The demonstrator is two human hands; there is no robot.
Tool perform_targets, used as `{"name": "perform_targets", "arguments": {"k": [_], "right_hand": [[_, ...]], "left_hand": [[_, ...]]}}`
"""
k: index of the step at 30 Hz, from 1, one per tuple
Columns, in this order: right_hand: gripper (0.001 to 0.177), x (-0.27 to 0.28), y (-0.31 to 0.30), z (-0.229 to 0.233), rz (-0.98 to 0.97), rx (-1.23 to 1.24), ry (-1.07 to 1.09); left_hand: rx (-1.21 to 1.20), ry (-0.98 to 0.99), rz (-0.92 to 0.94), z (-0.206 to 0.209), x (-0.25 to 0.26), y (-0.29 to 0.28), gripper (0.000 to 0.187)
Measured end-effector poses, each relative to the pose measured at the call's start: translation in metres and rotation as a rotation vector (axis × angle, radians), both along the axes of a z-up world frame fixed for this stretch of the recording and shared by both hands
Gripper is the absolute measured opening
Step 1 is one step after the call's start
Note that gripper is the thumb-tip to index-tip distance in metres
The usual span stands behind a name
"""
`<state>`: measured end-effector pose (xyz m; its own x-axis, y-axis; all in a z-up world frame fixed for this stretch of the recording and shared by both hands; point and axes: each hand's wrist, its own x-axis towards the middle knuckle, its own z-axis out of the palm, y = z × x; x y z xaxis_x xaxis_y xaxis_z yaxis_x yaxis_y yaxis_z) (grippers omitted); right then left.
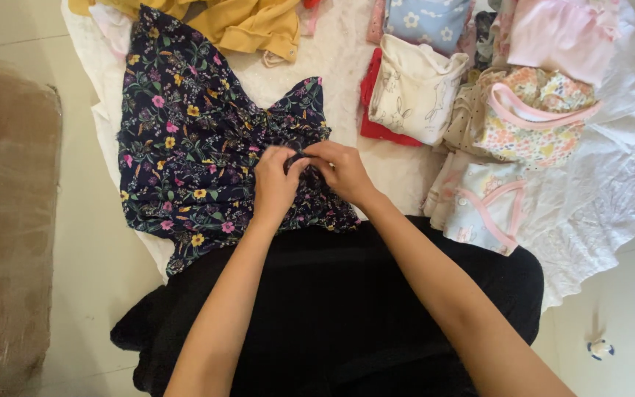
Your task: Fold baby clothes on a white sheet on the floor.
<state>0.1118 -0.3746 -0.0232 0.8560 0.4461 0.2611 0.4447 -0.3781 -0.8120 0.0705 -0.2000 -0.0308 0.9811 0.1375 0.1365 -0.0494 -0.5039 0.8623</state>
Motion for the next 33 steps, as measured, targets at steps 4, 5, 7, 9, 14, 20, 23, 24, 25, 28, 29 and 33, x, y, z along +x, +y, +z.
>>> {"name": "perform_targets", "arguments": {"k": [4, 5, 7, 9, 14, 20, 23, 24, 25, 28, 29, 33], "right_hand": [[0.019, 0.0, -0.002, 0.002, -0.082, 0.022, 0.064], [0.019, 0.0, -0.002, -0.001, -0.097, 0.097, 0.144], [0.019, 0.0, -0.003, -0.005, -0.111, 0.173, 0.227], [0.017, 0.001, -0.002, -0.006, -0.161, 0.173, 0.29], [0.015, -0.004, 0.004, 0.007, -0.202, 0.079, 0.122], [0.013, -0.013, 0.015, 0.005, -0.246, 0.029, -0.094], [0.015, -0.015, 0.018, -0.014, -0.261, 0.012, -0.164], [0.016, -0.015, 0.019, -0.022, -0.272, 0.007, -0.157], [0.016, -0.017, 0.013, -0.029, -0.273, 0.007, -0.157], [0.019, -0.022, -0.004, -0.027, -0.062, -0.192, -0.12], [0.024, -0.025, -0.007, -0.01, 0.024, -0.165, -0.203], [0.036, -0.044, -0.023, -0.02, -0.324, -0.092, -0.115]], "left_hand": [[-0.054, -0.142, 0.033, 0.048, 0.004, -0.002, 0.029], [-0.054, -0.182, -0.001, 0.044, 0.005, 0.0, 0.03], [-0.053, -0.22, -0.036, 0.04, 0.007, 0.002, 0.032], [0.023, -0.197, -0.131, 0.038, 0.008, 0.005, 0.023], [0.114, -0.168, -0.134, 0.035, 0.005, 0.003, 0.013], [0.151, -0.192, -0.076, 0.03, 0.001, -0.007, 0.013], [0.187, -0.155, -0.053, 0.03, 0.001, -0.009, 0.013], [0.223, -0.123, -0.049, 0.031, 0.001, -0.01, 0.013], [0.222, -0.123, -0.05, 0.03, 0.002, -0.007, 0.013], [0.467, -0.015, -0.121, 0.023, 0.013, 0.004, 0.014], [0.541, 0.013, -0.134, 0.018, 0.019, 0.009, 0.012], [0.528, -0.067, -0.251, -0.003, 0.062, 0.01, 0.019]]}}
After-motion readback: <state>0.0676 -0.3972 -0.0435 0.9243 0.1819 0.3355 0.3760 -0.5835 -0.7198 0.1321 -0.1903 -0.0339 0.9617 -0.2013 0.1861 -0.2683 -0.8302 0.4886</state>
